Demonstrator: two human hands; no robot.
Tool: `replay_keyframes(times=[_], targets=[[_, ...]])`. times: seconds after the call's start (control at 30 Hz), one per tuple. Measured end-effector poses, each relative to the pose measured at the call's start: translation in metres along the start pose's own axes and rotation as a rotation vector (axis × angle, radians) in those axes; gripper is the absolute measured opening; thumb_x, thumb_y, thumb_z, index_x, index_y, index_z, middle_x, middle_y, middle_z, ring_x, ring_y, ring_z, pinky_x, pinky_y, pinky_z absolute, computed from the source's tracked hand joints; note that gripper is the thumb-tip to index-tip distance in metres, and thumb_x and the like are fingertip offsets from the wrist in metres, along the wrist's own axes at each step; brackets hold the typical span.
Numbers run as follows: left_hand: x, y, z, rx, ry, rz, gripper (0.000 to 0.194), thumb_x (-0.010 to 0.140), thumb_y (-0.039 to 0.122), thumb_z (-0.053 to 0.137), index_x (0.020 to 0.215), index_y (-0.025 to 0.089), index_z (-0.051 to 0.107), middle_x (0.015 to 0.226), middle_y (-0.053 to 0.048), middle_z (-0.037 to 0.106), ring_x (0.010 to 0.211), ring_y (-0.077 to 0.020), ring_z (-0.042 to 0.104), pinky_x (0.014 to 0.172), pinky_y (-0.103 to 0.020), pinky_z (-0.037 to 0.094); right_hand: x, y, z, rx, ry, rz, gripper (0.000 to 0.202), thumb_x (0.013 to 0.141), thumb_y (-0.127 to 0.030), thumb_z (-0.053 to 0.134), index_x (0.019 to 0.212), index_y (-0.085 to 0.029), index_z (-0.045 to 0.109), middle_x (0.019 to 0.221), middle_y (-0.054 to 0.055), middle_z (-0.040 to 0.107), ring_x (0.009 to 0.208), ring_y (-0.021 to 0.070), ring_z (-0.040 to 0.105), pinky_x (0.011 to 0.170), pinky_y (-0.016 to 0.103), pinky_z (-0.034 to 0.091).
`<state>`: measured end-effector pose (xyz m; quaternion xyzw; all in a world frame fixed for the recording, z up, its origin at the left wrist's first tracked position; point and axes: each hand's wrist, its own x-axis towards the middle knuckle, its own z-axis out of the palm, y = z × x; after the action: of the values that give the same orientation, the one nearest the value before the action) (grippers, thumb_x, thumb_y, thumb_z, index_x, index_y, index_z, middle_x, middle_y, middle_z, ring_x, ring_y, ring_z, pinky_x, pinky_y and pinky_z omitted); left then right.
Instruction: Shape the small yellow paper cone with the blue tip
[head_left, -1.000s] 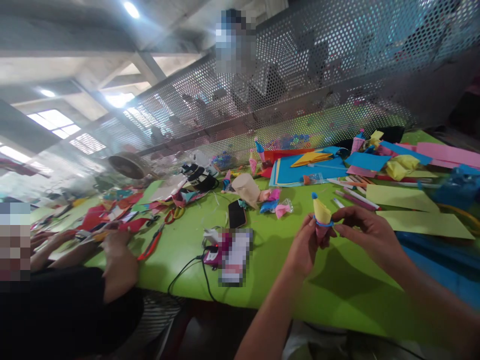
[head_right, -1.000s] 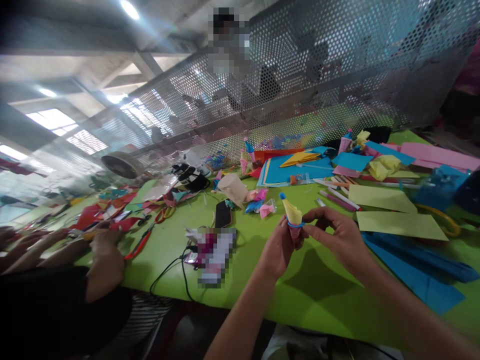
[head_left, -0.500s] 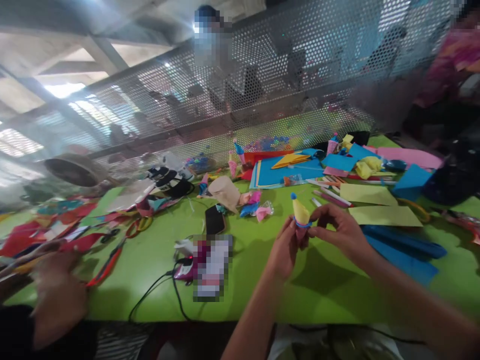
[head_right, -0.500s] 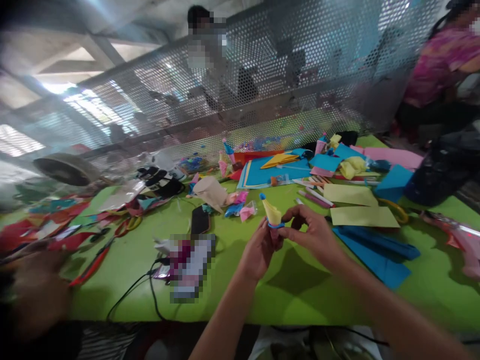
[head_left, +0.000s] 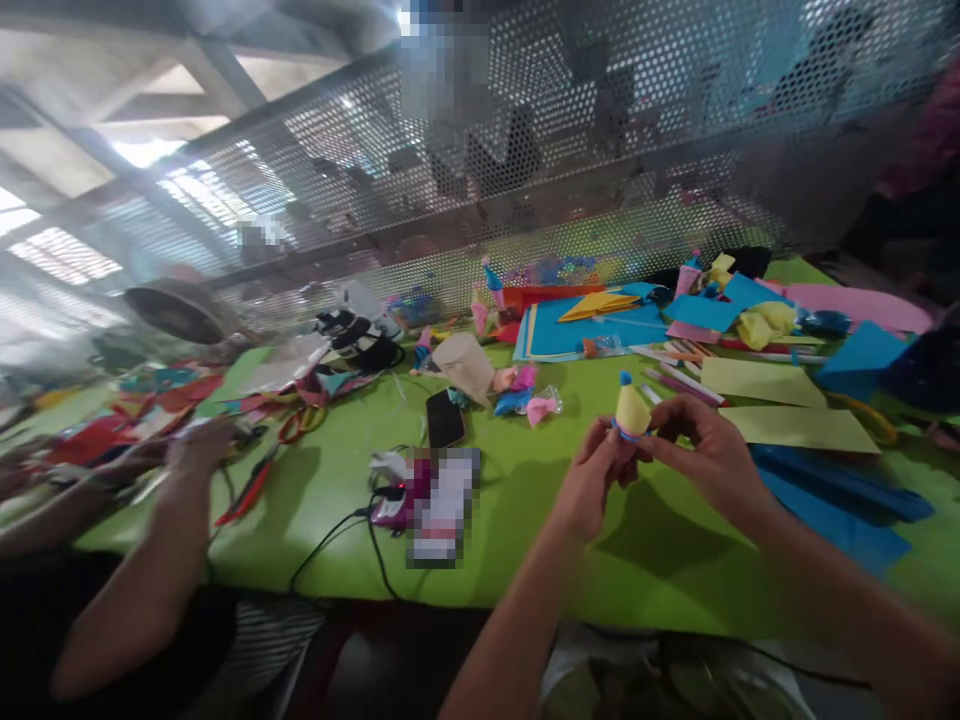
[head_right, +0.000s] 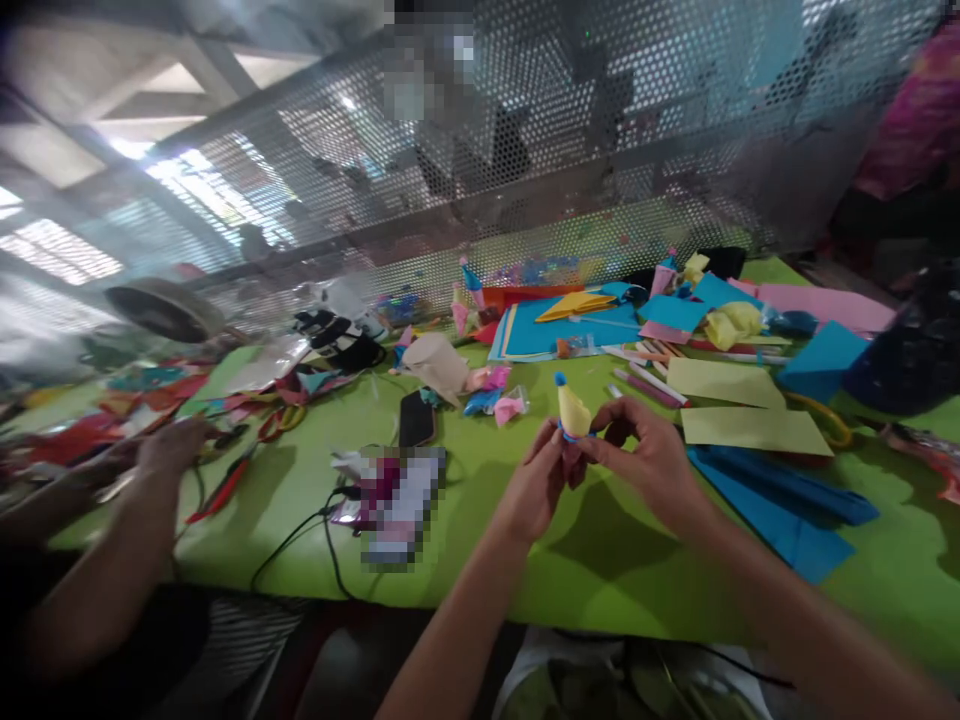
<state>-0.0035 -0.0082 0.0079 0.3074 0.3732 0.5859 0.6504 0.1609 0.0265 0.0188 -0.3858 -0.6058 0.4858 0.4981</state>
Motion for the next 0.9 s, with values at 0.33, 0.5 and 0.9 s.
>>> replay_keyframes(times=[0.33, 0.5, 0.9], targets=[[-0.0024, 0.0003, -0.0006, 0.076, -0.022, 0.050, 0.052, 0.082, 0.061, 0.086, 0.107, 0.020, 0.067, 0.085, 0.000, 0.068, 0.065, -0.0102, 0.057, 0.060, -0.025, 0.039, 0.0003, 0.0013, -0.0016, -0.068, 0.030, -0.050, 0.038, 0.081, -0.057, 0.088, 0.093, -0.027, 0.068, 0.084, 0.002, 0.067, 0.075, 0.0213, 0.063, 0.066, 0.036, 0.052], [-0.0028, 0.0012, 0.0001, 0.123, -0.014, 0.084, 0.050, 0.084, 0.061, 0.084, 0.109, 0.022, 0.067, 0.089, 0.000, 0.067, 0.067, -0.0105, 0.057, 0.063, -0.025, 0.041, 0.0008, 0.0011, -0.0005, -0.063, 0.034, -0.061, 0.038, 0.080, -0.056, 0.088, 0.096, -0.028, 0.068, 0.083, 0.002, 0.067, 0.071, 0.0202, 0.062, 0.065, 0.036, 0.053], [-0.0045, 0.0024, 0.0009, 0.149, -0.030, 0.100, 0.049, 0.086, 0.062, 0.081, 0.110, 0.022, 0.067, 0.094, -0.003, 0.069, 0.072, -0.0124, 0.059, 0.066, -0.026, 0.045, 0.0020, 0.0021, -0.0006, -0.076, 0.056, -0.059, 0.037, 0.082, -0.054, 0.088, 0.095, -0.025, 0.068, 0.083, 0.001, 0.069, 0.071, 0.0188, 0.064, 0.065, 0.034, 0.053]])
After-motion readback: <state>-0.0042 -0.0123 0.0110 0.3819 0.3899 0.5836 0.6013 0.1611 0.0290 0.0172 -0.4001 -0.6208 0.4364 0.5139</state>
